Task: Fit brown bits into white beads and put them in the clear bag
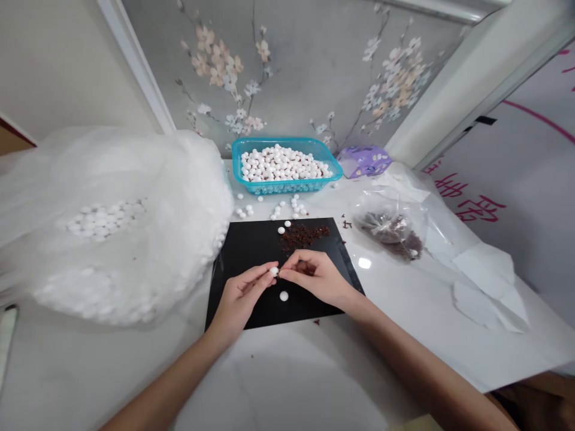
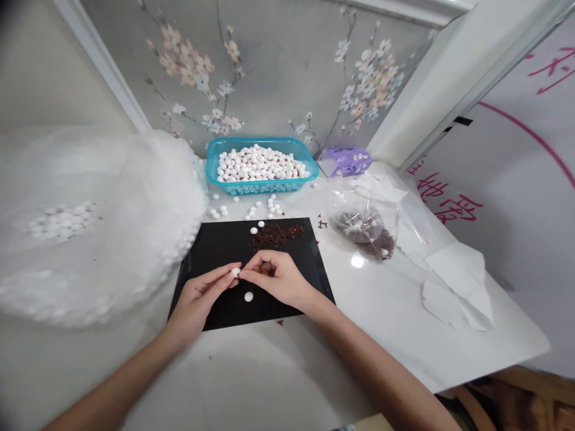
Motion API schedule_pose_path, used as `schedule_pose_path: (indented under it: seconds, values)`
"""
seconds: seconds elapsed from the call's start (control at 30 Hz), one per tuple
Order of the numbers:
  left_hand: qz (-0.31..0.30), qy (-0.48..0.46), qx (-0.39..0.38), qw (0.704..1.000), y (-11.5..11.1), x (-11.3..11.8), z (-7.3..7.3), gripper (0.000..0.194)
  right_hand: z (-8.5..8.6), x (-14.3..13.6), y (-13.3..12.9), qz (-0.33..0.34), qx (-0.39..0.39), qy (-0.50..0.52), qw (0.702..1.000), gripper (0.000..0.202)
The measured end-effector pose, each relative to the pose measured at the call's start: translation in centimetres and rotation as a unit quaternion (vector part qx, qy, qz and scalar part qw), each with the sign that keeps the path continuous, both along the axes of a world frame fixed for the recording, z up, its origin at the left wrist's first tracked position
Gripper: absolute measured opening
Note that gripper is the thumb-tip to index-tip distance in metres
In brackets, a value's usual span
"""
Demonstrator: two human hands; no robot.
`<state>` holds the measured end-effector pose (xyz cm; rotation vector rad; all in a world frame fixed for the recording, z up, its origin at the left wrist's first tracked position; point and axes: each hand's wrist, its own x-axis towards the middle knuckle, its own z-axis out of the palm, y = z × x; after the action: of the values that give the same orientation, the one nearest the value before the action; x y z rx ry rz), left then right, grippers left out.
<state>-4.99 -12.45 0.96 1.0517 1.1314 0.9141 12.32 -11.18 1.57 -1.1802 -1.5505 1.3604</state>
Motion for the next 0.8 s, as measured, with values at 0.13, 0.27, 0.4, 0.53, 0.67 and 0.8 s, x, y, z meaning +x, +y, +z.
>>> schedule_pose_path:
  seconds: [0.13,0.27,0.4,0.53,0.67,0.8]
  values:
    - [0.002,0.010,0.004,1.000,0.02,-0.04,-0.05,0.028,-0.07,-0.04,-0.04,0.003,-0.001,0.008,1.000,0.025]
    - [0.007,0.019,0.004,1.000,0.03,-0.12,-0.19,0.029,-0.11,-0.08,-0.05,0.003,-0.009,0.016,1.000,0.024]
    - [0.007,0.022,-0.005,1.000,0.04,-0.12,-0.06,0.031,-0.14,-0.11,0.01,0.012,-0.018,0.018,1.000,0.026]
    - [0.010,0.020,-0.010,1.000,0.07,-0.10,0.12,0.031,-0.25,-0.15,0.11,0.020,-0.019,0.021,0.999,0.027]
    - [0.014,0.016,-0.018,1.000,0.14,-0.16,0.08,0.031,-0.29,-0.04,0.26,0.030,-0.022,0.013,0.999,0.028]
    - [0.016,0.006,-0.028,0.999,0.20,-0.15,0.10,0.030,-0.21,0.03,0.33,0.031,-0.016,-0.003,0.999,0.029]
